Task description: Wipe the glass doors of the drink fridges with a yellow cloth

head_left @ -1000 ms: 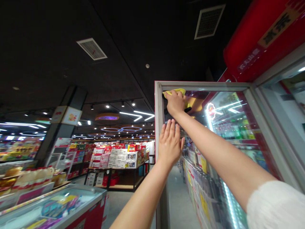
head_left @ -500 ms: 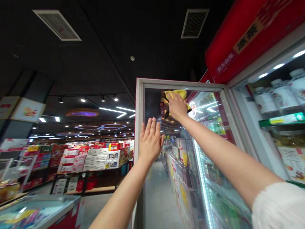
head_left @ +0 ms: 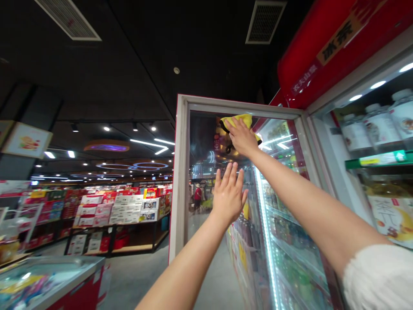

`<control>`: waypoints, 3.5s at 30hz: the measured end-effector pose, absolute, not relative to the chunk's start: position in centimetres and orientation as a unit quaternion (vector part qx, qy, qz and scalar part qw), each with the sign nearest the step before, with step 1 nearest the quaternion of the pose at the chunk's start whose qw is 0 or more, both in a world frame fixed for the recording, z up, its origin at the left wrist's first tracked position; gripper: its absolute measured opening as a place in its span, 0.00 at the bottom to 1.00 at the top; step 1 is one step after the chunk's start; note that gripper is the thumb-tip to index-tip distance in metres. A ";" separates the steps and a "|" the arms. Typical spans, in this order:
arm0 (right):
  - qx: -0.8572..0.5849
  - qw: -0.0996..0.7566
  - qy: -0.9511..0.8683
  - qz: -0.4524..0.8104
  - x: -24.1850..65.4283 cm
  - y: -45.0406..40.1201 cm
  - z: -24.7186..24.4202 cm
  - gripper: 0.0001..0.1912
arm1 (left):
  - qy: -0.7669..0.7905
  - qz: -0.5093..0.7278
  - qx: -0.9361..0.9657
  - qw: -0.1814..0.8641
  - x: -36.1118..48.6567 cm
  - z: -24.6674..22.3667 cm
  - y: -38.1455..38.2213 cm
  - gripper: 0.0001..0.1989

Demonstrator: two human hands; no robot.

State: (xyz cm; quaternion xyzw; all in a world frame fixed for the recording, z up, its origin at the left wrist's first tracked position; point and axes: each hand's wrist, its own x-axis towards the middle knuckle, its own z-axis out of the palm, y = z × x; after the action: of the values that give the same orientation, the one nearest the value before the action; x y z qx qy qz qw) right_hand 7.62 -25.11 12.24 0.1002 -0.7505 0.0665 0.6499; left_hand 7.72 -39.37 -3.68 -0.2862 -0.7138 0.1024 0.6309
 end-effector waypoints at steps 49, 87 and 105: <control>0.040 0.687 -0.722 0.072 4.2 -5.1 13.5 0.33 | -0.742 0.054 -0.203 0.636 8.1 -3.6 -27.1 0.35; 0.170 0.689 -0.693 0.126 6.7 -21.9 9.5 0.30 | -0.665 0.189 -0.293 0.661 10.8 -3.1 -44.5 0.21; 0.233 0.699 -0.666 0.116 10.5 -34.4 11.9 0.21 | -0.638 0.172 -0.348 0.665 12.2 -5.6 -50.9 0.19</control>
State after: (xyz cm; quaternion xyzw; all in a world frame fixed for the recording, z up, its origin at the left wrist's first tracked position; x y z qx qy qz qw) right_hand 10.49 -34.41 11.90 0.2330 -0.6661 0.1164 0.6989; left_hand 12.24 -50.89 -5.56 -0.3482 -0.6381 0.1724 0.6647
